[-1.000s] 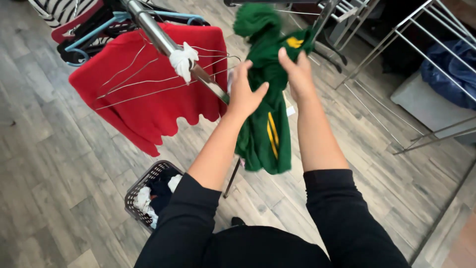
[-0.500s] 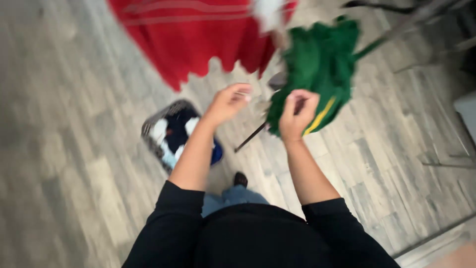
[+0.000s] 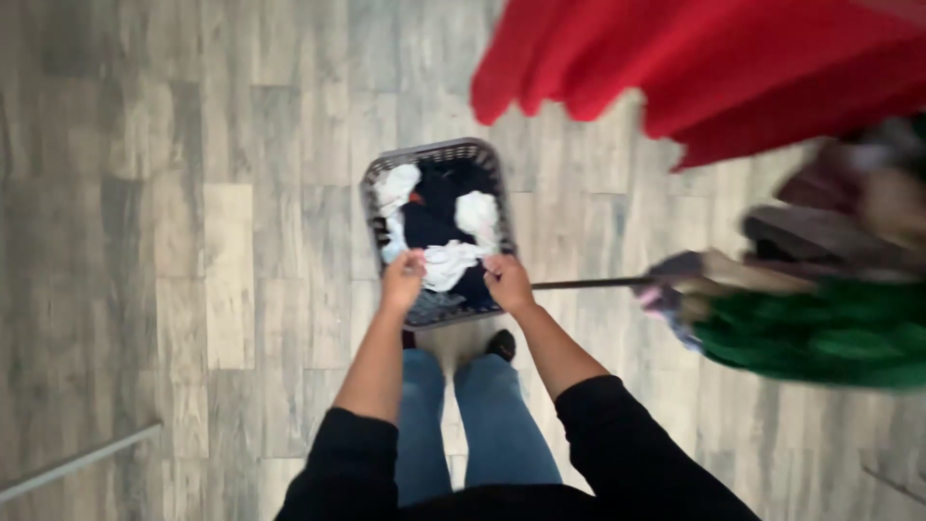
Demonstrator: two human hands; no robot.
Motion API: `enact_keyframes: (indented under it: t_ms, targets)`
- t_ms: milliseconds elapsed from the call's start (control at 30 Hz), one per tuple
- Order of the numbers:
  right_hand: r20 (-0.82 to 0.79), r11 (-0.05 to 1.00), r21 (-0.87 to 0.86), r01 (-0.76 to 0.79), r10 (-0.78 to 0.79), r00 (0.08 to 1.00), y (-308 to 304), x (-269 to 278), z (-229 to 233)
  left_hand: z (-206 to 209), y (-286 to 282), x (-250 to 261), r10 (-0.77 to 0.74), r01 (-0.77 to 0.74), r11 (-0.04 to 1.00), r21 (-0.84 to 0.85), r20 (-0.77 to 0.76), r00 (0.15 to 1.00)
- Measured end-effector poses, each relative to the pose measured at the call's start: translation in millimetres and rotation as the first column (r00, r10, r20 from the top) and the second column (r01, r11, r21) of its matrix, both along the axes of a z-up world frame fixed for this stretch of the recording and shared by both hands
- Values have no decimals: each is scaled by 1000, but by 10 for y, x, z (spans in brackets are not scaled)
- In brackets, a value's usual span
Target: The person removes various clothing items from a laundry basket and hangs them on a metal drying rack. They handle shirts, pants, and other garments one at a time, spreading them out on the rack. At the end, they place a green garment on a hanger and hang it on the rack.
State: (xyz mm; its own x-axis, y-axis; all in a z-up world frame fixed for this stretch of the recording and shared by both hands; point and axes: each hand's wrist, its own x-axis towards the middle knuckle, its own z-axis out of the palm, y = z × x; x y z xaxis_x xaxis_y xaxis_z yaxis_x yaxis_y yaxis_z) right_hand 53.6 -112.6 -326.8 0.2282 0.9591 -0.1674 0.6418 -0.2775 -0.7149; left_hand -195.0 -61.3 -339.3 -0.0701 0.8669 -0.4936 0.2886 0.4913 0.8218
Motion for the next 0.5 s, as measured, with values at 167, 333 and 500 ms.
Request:
enact_keyframes:
  t_ms: [167, 333, 500]
  targets:
    - [-98, 784, -468, -407, 412, 906, 150, -857, 37, -579, -481, -374, 48, -41, 988, -148, 39, 998]
    - [228, 643, -678, -355, 644, 730, 77, -1114, -721, -855, -644, -656, 1, 6, 976, -217, 35, 999]
    - [163, 744, -635, -208, 392, 905, 86, -1006, -228, -537, -592, -705, 3, 1, 965, -261, 15, 1000]
